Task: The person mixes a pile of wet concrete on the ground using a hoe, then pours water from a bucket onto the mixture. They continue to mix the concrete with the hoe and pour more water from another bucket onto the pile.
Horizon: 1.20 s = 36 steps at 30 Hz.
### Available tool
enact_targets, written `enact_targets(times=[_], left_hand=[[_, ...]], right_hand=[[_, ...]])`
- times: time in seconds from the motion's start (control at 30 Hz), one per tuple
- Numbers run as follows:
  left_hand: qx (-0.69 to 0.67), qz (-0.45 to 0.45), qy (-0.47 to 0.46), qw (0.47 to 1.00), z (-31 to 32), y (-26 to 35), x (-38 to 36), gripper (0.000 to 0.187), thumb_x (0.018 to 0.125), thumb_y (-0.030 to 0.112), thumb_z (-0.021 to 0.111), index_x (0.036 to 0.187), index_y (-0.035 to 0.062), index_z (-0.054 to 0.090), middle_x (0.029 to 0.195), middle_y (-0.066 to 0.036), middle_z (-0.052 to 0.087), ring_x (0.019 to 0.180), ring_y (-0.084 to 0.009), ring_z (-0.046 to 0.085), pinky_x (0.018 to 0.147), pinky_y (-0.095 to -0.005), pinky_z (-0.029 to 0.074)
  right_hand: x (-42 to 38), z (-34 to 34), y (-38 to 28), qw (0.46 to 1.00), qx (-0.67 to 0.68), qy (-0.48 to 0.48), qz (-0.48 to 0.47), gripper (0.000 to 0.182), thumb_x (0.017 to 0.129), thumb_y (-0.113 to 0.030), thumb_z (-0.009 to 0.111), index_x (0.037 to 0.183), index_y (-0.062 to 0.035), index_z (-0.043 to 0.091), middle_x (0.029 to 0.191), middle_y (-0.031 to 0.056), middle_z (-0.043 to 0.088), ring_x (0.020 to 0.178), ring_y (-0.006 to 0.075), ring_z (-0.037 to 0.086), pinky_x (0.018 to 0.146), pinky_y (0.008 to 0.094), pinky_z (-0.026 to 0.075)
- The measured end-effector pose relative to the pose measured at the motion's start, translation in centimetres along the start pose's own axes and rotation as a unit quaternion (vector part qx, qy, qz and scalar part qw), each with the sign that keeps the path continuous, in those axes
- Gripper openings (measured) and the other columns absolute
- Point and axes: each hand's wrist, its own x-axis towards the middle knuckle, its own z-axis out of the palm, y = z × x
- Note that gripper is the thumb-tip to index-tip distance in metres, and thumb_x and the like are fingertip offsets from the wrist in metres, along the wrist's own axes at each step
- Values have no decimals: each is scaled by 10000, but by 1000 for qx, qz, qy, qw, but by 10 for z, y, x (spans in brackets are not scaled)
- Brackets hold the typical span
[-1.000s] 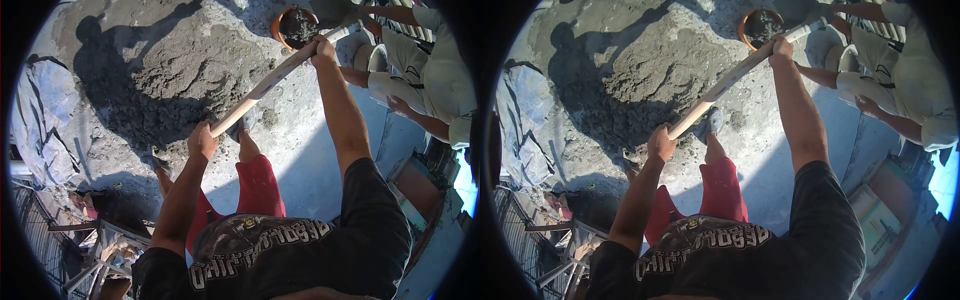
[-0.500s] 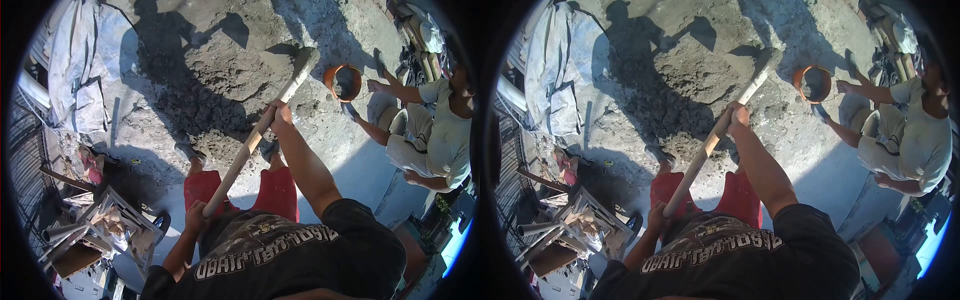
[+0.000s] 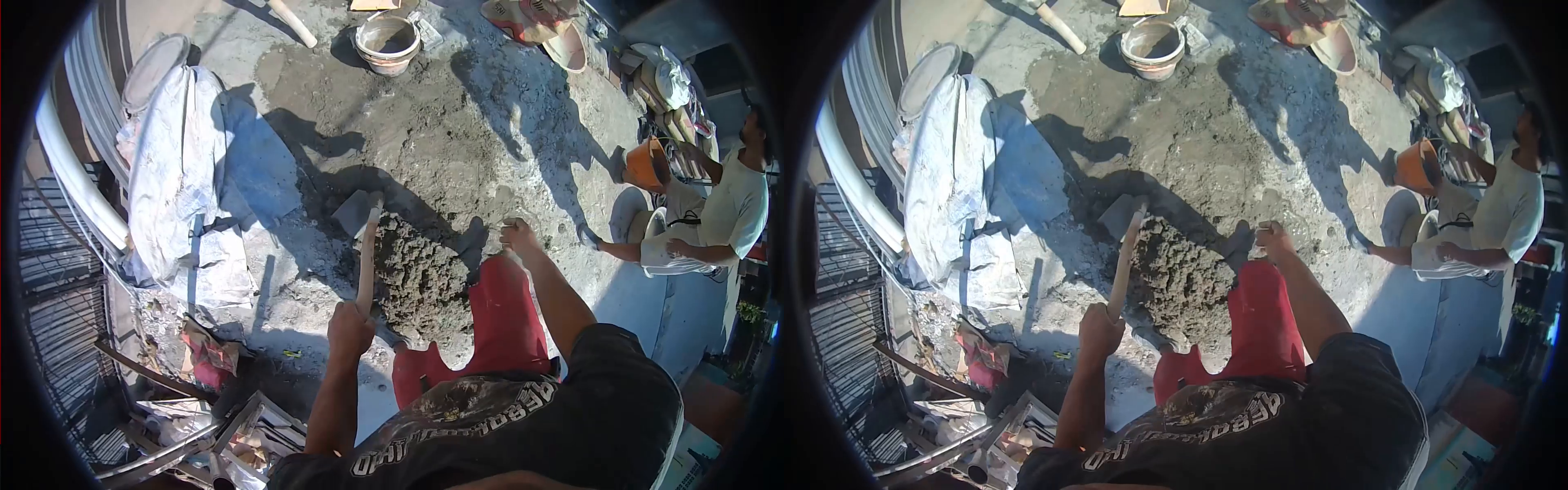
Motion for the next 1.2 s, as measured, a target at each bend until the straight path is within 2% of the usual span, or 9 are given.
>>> enact_targets(times=[0.17, 0.33, 0.47, 0.5, 0.67, 0.8, 0.93, 1.13, 1.2], left_hand=[[-107, 14, 48, 993, -65, 72, 80, 297, 766, 155, 710, 1000, -6, 626, 1000, -182, 651, 919, -358, 643, 824, -438, 507], [-110, -116, 29, 987, -115, 133, 150, 325, 693, 106, 780, 987, 28, 662, 969, -156, 659, 880, -340, 648, 796, -405, 515], [-101, -192, -7, 976, -133, 181, 192, 363, 647, 108, 812, 970, 30, 667, 929, -157, 653, 843, -324, 654, 752, -394, 529], [-121, -231, -9, 965, -136, 186, 202, 372, 625, 104, 816, 960, 32, 672, 916, -156, 652, 822, -316, 657, 726, -383, 533], [-84, -249, -17, 965, -150, 205, 235, 373, 612, 78, 807, 955, 23, 671, 893, -154, 652, 807, -311, 654, 723, -377, 530], [-108, -269, -10, 957, -144, 201, 233, 371, 609, 77, 808, 951, 23, 672, 888, -155, 653, 808, -306, 656, 733, -373, 531], [-112, -267, 1, 957, -145, 204, 234, 357, 616, 61, 802, 944, 17, 671, 873, -141, 644, 798, -303, 650, 742, -367, 531], [-114, -265, 8, 957, -143, 209, 225, 343, 630, 36, 786, 949, 5, 663, 888, -144, 637, 803, -301, 642, 740, -360, 514], [-128, -269, 10, 954, -138, 203, 217, 350, 630, 34, 785, 956, 2, 662, 891, -147, 635, 802, -300, 638, 736, -357, 507]], right_hand=[[114, -86, -97, 996, -10, -5, 87, 389, 915, -319, 557, 1239, -106, 523, 1077, 71, 622, 811, 188, 646, 668, 315, 514], [442, 59, -261, 985, -56, -134, 88, 746, 835, -644, 581, 1393, -165, 454, 1278, 133, 550, 1022, 262, 591, 804, 427, 513], [609, 183, -370, 995, -62, -64, 53, 949, 728, -660, 699, 1428, -89, 409, 1409, 182, 451, 1239, 348, 496, 840, 476, 536], [638, 205, -380, 998, -66, 0, 24, 1107, 633, -646, 773, 1379, 59, 359, 1319, 273, 493, 1081, 366, 599, 751, 495, 564], [738, 246, -372, 994, -81, 30, 68, 659, 746, -366, 791, 1198, 46, 545, 1210, 228, 561, 963, 321, 654, 651, 416, 612], [727, 242, -373, 994, 10, 47, 100, 399, 783, -123, 727, 1090, 47, 539, 1045, 211, 610, 815, 282, 669, 549, 379, 601], [727, 201, -323, 999, 0, -17, 48, 531, 753, -52, 716, 1188, 29, 421, 1041, 200, 584, 748, 273, 641, 491, 348, 575], [657, 6, -184, 993, -56, 26, 102, 544, 652, -61, 768, 1140, 8, 539, 891, 149, 616, 563, 223, 599, 374, 324, 448], [625, -58, -160, 967, -246, 63, 30, 615, 635, -107, 753, 1200, 5, 535, 964, 197, 640, 783, 300, 651, 629, 406, 531]])
